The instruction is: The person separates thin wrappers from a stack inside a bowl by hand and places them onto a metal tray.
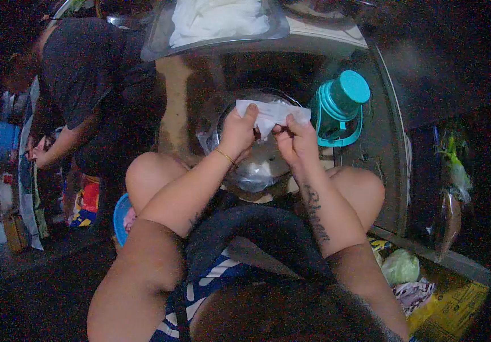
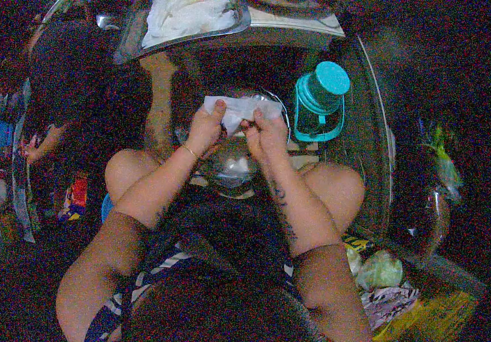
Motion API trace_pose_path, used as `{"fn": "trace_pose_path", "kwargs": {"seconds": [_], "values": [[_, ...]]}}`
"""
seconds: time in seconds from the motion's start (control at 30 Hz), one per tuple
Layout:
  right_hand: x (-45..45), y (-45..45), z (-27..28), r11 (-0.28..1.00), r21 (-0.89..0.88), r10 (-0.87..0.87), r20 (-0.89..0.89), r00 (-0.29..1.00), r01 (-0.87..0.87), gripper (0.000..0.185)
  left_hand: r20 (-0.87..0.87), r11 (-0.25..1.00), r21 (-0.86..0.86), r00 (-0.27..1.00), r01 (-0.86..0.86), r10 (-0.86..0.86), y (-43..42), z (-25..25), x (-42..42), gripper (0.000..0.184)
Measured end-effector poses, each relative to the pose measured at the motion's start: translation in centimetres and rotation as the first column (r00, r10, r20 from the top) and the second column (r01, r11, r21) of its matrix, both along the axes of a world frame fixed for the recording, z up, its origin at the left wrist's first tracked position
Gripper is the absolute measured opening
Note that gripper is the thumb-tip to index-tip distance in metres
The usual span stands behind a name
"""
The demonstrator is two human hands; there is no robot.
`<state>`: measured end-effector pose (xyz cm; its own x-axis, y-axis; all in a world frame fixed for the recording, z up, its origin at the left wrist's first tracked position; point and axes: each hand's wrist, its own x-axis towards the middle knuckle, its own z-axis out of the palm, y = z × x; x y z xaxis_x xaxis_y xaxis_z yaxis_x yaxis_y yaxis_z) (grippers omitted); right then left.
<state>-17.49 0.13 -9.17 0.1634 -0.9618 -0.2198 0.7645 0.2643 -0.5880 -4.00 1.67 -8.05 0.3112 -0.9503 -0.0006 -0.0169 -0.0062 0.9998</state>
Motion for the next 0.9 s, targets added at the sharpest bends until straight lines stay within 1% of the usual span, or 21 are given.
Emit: {"fn": "trace_pose_path", "kwargs": {"seconds": [0.1, 0.2, 0.3, 0.4, 0.43, 0.47, 0.5, 0.53, 0.57, 0.6, 0.63, 0.67, 0.7, 0.73, 0.77, 0.8, 0.83, 0.87, 0.9], "values": [[-0.3, -0.3, 0.0, 0.998, -0.012, 0.058, 0.131, 0.99, -0.057, 0.023, 0.104, 1.0, 0.005, 0.994, 0.021, -0.021, -0.3, 0.3, 0.9, 0.044], [-0.3, -0.4, 0.2, 0.999, 0.002, 0.039, 0.1, 0.994, -0.039, 0.023, 0.143, 0.976, 0.212, 0.986, 0.048, -0.08, -0.4, 1.6, 1.5, 0.045], [-0.5, -0.5, 0.9, 0.998, -0.026, 0.057, 0.152, 0.987, -0.053, 0.025, 0.101, 0.966, 0.256, 0.993, 0.029, -0.056, -0.8, 1.7, 2.0, 0.048], [-1.1, -0.5, 0.7, 0.986, -0.062, 0.158, 0.058, 0.986, -0.154, 0.027, 0.234, 0.997, 0.038, 0.97, 0.061, -0.069, -1.3, 1.6, 2.7, 0.046], [-1.5, -0.6, 0.6, 0.968, 0.083, 0.246, -0.104, 0.964, -0.238, 0.032, 0.211, 0.99, -0.012, 0.968, 0.143, -0.137, -1.4, 1.9, 2.9, 0.041], [-1.8, -0.7, 0.5, 0.927, 0.238, 0.348, -0.248, 0.904, -0.291, 0.038, 0.191, 0.973, -0.064, 0.96, 0.222, -0.207, -1.5, 2.2, 3.1, 0.036], [-2.1, -0.8, 0.4, 0.865, 0.394, 0.458, -0.366, 0.81, -0.311, 0.043, 0.175, 0.948, -0.116, 0.945, 0.298, -0.275, -1.5, 3.2, 3.3, 0.032], [-2.0, -0.9, -0.9, 0.943, 0.266, 0.324, -0.582, 0.746, -0.202, 0.051, 0.1, 0.917, 0.009, 0.912, 0.399, -0.398, -1.4, 4.4, 3.6, 0.028], [-1.8, -1.3, -3.0, 0.987, 0.109, 0.158, -0.754, 0.638, -0.115, 0.059, 0.179, 0.883, 0.045, 0.866, 0.467, -0.467, -1.6, 4.0, 3.9, 0.027], [-1.3, -1.3, -2.5, 0.996, -0.067, -0.03, -0.869, 0.493, -0.057, 0.067, 0.253, 0.844, 0.087, 0.808, 0.529, -0.533, -1.7, 3.6, 4.1, 0.025], [-1.4, -1.6, -1.8, 0.934, -0.298, -0.203, -0.896, 0.396, -0.194, 0.075, 0.319, 0.801, 0.133, 0.74, 0.583, -0.592, -1.9, 3.2, 4.4, 0.024], [-1.8, -2.1, -1.0, 0.802, -0.484, -0.384, -0.866, 0.319, -0.349, 0.082, 0.469, 0.726, 0.232, 0.579, 0.648, -0.667, -2.3, 2.9, 4.8, 0.021], [-1.9, -2.1, 0.5, 0.612, -0.608, -0.556, -0.786, 0.272, -0.505, 0.089, 0.553, 0.682, 0.302, 0.46, 0.666, -0.694, -2.0, 3.7, 4.6, 0.023], [-1.7, -1.9, 1.0, 0.564, -0.552, -0.464, -0.827, 0.316, -0.615, 0.09, 0.623, 0.641, 0.374, 0.33, 0.67, -0.709, -1.7, 5.2, 4.3, 0.026], [-1.5, -1.2, 1.4, 0.632, -0.409, -0.316, -0.912, 0.262, -0.659, 0.085, 0.675, 0.602, 0.449, 0.191, 0.66, -0.713, -1.4, 5.9, 4.2, 0.029], [-1.2, -0.3, 2.0, 0.675, -0.252, -0.157, -0.967, 0.2, -0.693, 0.08, 0.687, 0.632, 0.332, 0.28, 0.7, -0.671, -1.1, 5.3, 4.4, 0.028], [-1.0, 0.4, 2.2, 0.691, -0.089, 0.007, -0.991, 0.13, -0.717, 0.074, 0.677, 0.694, 0.284, 0.374, 0.661, -0.633, -1.2, 4.7, 4.5, 0.028], [-0.7, -0.2, -0.3, 0.673, -0.024, 0.021, -0.998, 0.052, -0.739, 0.055, 0.665, 0.753, 0.234, 0.464, 0.615, -0.585, -1.5, 4.2, 4.6, 0.027], [-0.7, -0.5, -1.4, 0.709, -0.008, 0.113, -0.986, 0.125, -0.705, 0.052, 0.648, 0.806, 0.183, 0.548, 0.562, -0.529, -1.7, 3.9, 4.5, 0.027]]}}
